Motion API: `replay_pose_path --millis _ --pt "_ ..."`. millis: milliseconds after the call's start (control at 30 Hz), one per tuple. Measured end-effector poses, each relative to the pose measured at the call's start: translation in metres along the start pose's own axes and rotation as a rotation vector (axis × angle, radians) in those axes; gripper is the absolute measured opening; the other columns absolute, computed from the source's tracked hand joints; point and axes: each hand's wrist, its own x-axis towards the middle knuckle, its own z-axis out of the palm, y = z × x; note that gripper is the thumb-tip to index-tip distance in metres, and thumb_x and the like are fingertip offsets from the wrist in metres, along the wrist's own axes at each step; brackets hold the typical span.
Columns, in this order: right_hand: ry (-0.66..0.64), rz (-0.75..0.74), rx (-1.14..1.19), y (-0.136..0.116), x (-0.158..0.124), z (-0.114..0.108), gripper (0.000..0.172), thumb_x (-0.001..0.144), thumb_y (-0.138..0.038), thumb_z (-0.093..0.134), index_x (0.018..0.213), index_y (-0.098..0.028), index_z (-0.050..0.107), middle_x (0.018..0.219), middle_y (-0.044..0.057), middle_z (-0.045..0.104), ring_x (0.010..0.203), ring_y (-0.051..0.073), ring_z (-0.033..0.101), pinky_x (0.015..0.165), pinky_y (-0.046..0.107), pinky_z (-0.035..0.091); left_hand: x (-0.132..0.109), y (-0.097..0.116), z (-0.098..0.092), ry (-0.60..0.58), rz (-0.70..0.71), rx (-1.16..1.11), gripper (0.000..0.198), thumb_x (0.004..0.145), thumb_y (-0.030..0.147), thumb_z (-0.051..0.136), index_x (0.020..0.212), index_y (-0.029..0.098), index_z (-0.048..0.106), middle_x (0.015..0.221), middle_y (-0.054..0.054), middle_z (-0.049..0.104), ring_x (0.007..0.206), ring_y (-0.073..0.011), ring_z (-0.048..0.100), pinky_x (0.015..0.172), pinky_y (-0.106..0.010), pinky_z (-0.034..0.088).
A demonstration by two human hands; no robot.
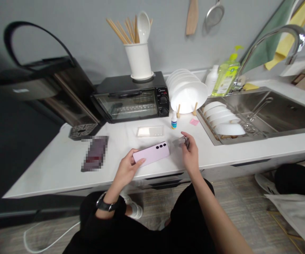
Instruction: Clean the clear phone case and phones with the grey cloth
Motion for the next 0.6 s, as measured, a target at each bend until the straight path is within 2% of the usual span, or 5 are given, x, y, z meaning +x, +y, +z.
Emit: replay_pose_path --millis 167,300,400,533,600 --pt "0.099 -0.139 0.110 -0.028 -0.012 0.018 0.039 0.102 -0.023 0.051 0.140 -0.024 0.059 0.124 0.009 0.075 0.114 0.023 0.072 0.104 0.043 0.054 -0.003 -0.001 0.003 0.065 0.037 0.023 0.025 0.092 0.039 0.068 0.109 0.021 0.062 0.091 0.000 0.076 0.081 -0.0160 0.073 0.074 -0.022 0.053" --pt "-0.070 -0.341 -0.068 -0.037 -0.027 0.040 0.036 0.105 -0.017 0.044 0.134 -0.024 0.064 0.135 0.010 0.073 0.132 0.025 0.066 0.113 0.048 0.051 -0.004 -0.003 0.005 0.078 0.096 0.089 0.025 0.094 0.039 0.067 0.111 0.020 0.070 0.090 0.000 0.077 0.080 -0.0156 0.073 0.074 -0.021 0.053" --pt "-0.199 -0.527 -0.223 -0.045 -0.045 0.055 0.044 0.105 -0.011 0.040 0.145 -0.022 0.056 0.147 0.010 0.066 0.150 0.028 0.047 0.125 0.061 0.034 -0.005 -0.005 0.004 0.064 0.141 0.119 0.024 0.095 0.035 0.065 0.110 0.019 0.075 0.090 -0.001 0.079 0.076 -0.0151 0.072 0.074 -0.021 0.054" --pt "-0.498 -0.816 -0.292 -0.056 -0.060 0.059 0.055 0.105 -0.010 0.039 0.159 -0.016 0.039 0.159 0.013 0.053 0.155 0.024 0.039 0.129 0.055 0.029 -0.006 -0.007 0.002 0.085 0.173 0.192 0.022 0.090 0.024 0.063 0.074 0.014 0.073 0.061 0.000 0.069 0.058 -0.0142 0.062 0.059 -0.021 0.048" --pt "-0.519 -0.814 -0.318 -0.051 -0.055 0.051 0.058 0.103 -0.008 0.038 0.161 -0.016 0.037 0.160 0.012 0.052 0.156 0.023 0.037 0.129 0.054 0.028 -0.008 -0.006 0.002 0.090 0.177 0.189 0.023 0.092 0.025 0.063 0.076 0.014 0.076 0.063 -0.001 0.071 0.058 -0.0145 0.063 0.059 -0.021 0.048"
